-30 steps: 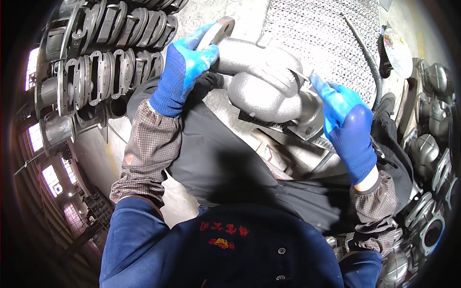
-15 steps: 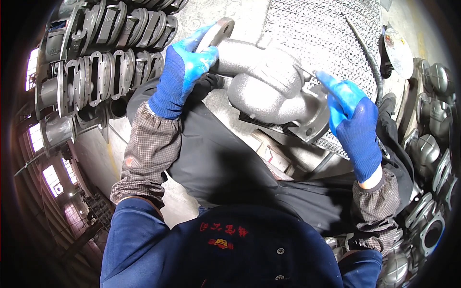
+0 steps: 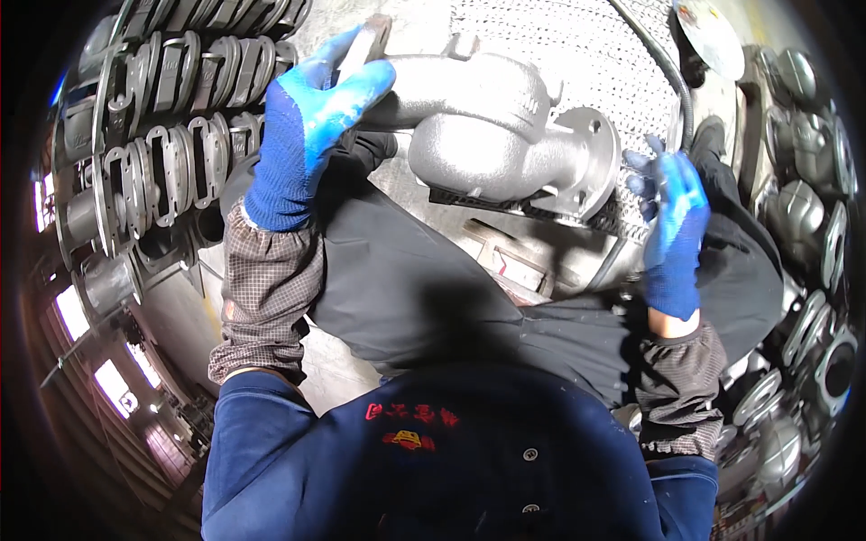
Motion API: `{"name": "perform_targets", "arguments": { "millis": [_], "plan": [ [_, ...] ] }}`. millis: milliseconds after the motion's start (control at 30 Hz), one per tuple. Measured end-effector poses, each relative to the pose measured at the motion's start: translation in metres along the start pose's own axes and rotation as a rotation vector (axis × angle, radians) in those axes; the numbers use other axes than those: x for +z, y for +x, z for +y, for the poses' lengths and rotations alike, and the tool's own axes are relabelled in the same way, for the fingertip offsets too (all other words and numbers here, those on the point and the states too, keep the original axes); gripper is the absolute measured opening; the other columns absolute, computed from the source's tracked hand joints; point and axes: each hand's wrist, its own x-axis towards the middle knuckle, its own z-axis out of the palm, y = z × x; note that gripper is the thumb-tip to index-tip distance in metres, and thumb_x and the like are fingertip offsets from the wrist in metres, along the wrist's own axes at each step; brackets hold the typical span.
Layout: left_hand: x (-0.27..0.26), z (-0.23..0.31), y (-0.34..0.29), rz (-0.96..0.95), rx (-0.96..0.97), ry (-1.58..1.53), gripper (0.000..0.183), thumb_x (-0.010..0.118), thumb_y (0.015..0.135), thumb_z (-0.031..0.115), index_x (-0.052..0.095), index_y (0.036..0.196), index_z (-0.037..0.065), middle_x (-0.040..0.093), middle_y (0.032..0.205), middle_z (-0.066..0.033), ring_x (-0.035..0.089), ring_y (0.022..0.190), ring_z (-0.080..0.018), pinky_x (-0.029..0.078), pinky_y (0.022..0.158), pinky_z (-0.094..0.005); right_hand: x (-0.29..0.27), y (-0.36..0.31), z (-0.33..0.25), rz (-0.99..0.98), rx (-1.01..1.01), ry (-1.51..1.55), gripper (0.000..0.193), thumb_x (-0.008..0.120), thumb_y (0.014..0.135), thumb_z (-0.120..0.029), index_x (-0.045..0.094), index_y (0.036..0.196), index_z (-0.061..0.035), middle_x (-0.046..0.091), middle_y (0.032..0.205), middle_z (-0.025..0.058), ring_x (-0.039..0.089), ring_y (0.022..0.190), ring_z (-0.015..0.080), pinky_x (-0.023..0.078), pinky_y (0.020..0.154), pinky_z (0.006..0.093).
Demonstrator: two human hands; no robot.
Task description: The person scrapes the interior and exterior surfaces of a metal valve body with a tool, rotates the valve several times, and kemudian wipes the exterior with a piece of material.
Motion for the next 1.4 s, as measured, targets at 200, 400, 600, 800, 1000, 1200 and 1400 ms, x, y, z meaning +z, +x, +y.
{"name": "perform_targets", "arguments": {
  "millis": [200,400,600,800,1000,1200,1400],
  "plan": [
    [0.033,0.035,-0.007,0.018,0.182,0.218,0.047,0.056,0.091,0.029,0.054,0.126,-0.002,0.06,0.107,-0.0061,0.055,0.092,-0.0107,0.044,0.084,-0.0234,0.0,-0.032,0.084,0.04,0.016,-0.01,0.029,0.042,0.094,-0.024,0.057,0.106,-0.002,0.052,0.072,-0.0011,0.043,0.055,0.0059,0.035,0.048,0.0197],
    [0.029,0.05,-0.012,-0.045,0.321,0.43,0.04,0.052,0.093,0.027,0.056,0.122,0.0,0.059,0.119,-0.0156,0.058,0.105,-0.0186,0.046,0.089,-0.0305,-0.013,0.028,0.109,0.133,-0.65,-0.946,0.021,0.044,0.089,-0.009,0.06,0.096,0.002,0.061,0.076,0.0183,0.06,0.069,0.0287,0.046,0.06,0.0372],
    [0.03,0.048,0.011,-0.159,0.689,0.578,0.051,0.063,0.083,0.021,0.05,0.127,0.001,0.055,0.123,-0.0242,0.058,0.107,-0.0306,0.045,0.093,-0.0344,-0.015,0.075,0.051,0.036,-0.67,-0.719,0.03,0.045,0.084,0.001,0.057,0.112,0.0038,0.066,0.092,0.0177,0.065,0.081,0.0281,0.052,0.07,0.0328],
    [0.034,0.036,0.008,-0.268,0.61,0.48,0.082,0.073,0.07,0.016,0.032,0.137,-0.008,0.041,0.137,-0.0271,0.044,0.126,-0.0339,0.036,0.103,-0.0365,-0.019,0.056,0.132,0.172,-0.857,-0.993,0.04,0.048,0.071,0.006,0.052,0.11,0.0046,0.057,0.102,0.0237,0.054,0.097,0.0415,0.042,0.082,0.0457],
    [0.023,0.008,-0.008,-0.106,0.587,0.478,0.073,0.069,0.071,0.011,0.037,0.134,-0.009,0.041,0.138,-0.026,0.041,0.129,-0.0324,0.034,0.105,-0.0364,-0.004,0.043,0.112,-0.028,-0.138,-0.184,0.034,0.033,0.099,-0.024,0.055,0.107,0.001,0.059,0.085,0.0112,0.055,0.072,0.0178,0.046,0.066,0.0333],
    [0.004,-0.003,-0.004,-0.072,0.347,0.22,0.071,0.066,0.072,0.013,0.038,0.132,-0.012,0.045,0.133,-0.027,0.046,0.125,-0.0267,0.035,0.104,-0.0347,0.007,0.022,0.081,-0.109,0.092,-0.075,0.041,0.037,0.098,-0.043,0.057,0.096,-0.0067,0.055,0.073,-0.0008,0.05,0.056,0.0085,0.04,0.048,0.0224],
    [0.006,0.002,-0.01,-0.012,0.151,0.06,0.071,0.07,0.073,0.018,0.041,0.13,-0.013,0.054,0.124,-0.0248,0.054,0.114,-0.0235,0.042,0.097,-0.0316,-0.001,0.02,0.108,-0.125,-0.292,-0.383,0.044,0.033,0.1,-0.036,0.054,0.116,-0.0008,0.059,0.085,0.0032,0.049,0.069,0.0062,0.043,0.056,0.0218]
  ]
}}
